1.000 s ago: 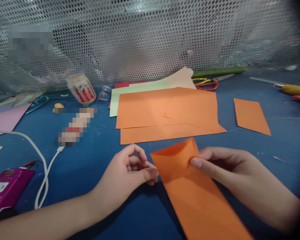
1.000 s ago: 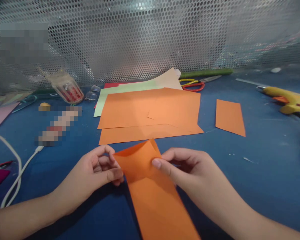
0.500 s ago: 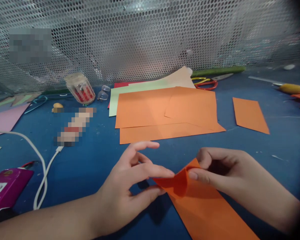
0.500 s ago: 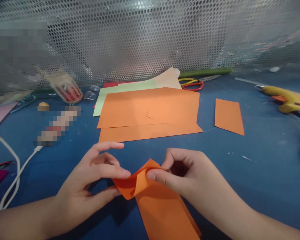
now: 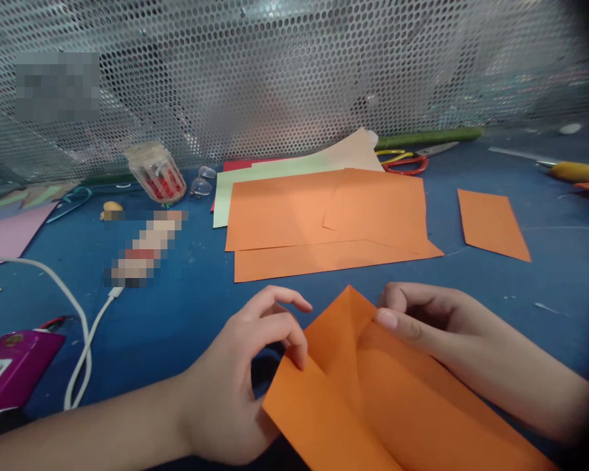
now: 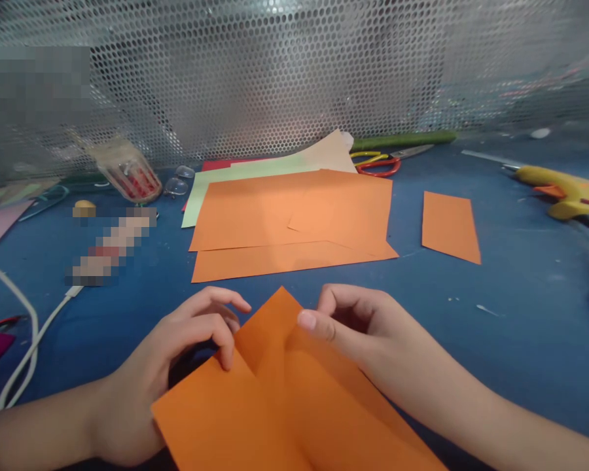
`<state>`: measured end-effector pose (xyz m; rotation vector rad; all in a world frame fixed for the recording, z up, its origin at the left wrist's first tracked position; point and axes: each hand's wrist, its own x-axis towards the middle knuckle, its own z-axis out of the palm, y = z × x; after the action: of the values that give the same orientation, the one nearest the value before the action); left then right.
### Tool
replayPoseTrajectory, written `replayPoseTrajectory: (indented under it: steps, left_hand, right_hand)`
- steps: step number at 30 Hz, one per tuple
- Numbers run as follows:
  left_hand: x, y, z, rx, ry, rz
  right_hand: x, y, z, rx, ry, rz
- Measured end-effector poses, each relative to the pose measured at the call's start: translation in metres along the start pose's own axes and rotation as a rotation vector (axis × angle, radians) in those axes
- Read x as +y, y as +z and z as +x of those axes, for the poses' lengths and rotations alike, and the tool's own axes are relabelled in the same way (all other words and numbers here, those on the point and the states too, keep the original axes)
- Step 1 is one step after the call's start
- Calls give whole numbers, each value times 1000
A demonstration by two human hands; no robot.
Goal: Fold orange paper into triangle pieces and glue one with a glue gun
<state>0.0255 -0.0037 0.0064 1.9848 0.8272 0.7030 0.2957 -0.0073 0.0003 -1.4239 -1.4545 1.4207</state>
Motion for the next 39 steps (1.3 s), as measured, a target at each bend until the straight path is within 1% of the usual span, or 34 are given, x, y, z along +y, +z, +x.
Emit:
replayPoseTrajectory:
  steps: [2,3,4,5,7,9,10,12,14,17,19,22,24,26,28,30,32,33,34,35,36,39]
  left_hand:
    - [1,-2,-1,-30,-35,12]
    - [1,-2,-2,-20,-14,42]
    - [1,-2,-3,6,36,85]
    - [0,-1,-5,38,117,137]
    - [-2,1,-7,94,313,265]
    - [-4,3,-7,132,481,416]
    - [-5,4,-7,142,539,494]
    - [-7,6,-7,146,605,628]
    - [-8,6,-6,126,629,721]
    - [-10,5,-5,101,638,813]
    - [-9,4,-4,97,633,859]
    - [-8,3,-2,80,624,924]
    - [-9,4,0,61,624,952]
    - [-10,5,1,40,621,960]
    - [-12,6,1,19,608,961]
    - [-12,6,-1,55,586,945]
    - [-11,4,-3,92,542,914]
    - [-9,2,-5,-57,485,909]
    - [-8,0,-8,-96,463,883]
    - [-6,-1,-10,-77,450,847]
    - [-5,-2,-11,-162,375,834]
    - [-4,0,-13,-181,322,774]
  right_hand:
    - [-1,0,0,31,-10,-50]
    - [-2,0,1,51,-23,-81]
    - [-2,0,1,76,-47,-116]
    - [-1,-1,2,105,-78,-149]
    - [2,-2,4,150,-140,-193]
    - [7,-3,6,161,-180,-211]
    - [9,-4,7,161,-201,-221]
    - [13,-7,8,162,-266,-264]
    - [14,-8,10,165,-391,-356]
    - [14,-11,12,143,-634,-505]
    - [15,-13,12,138,-764,-565]
    - [22,-18,11,136,-876,-663]
    - [28,-22,10,104,-917,-709]
    - [31,-24,9,19,-954,-741]
    - [30,-26,11,-127,-1000,-805]
    - [26,-26,14,-249,-1061,-878]
    - [21,-26,18,-289,-1122,-922]
    - [19,-25,19,-287,-1144,-935]
    - [17,-25,20,-280,-1159,-944]
    - [17,-26,20,-277,-1171,-948]
    - [17,-26,20,-274,-1187,-948]
    - [20,-27,20,-268,-1222,-940]
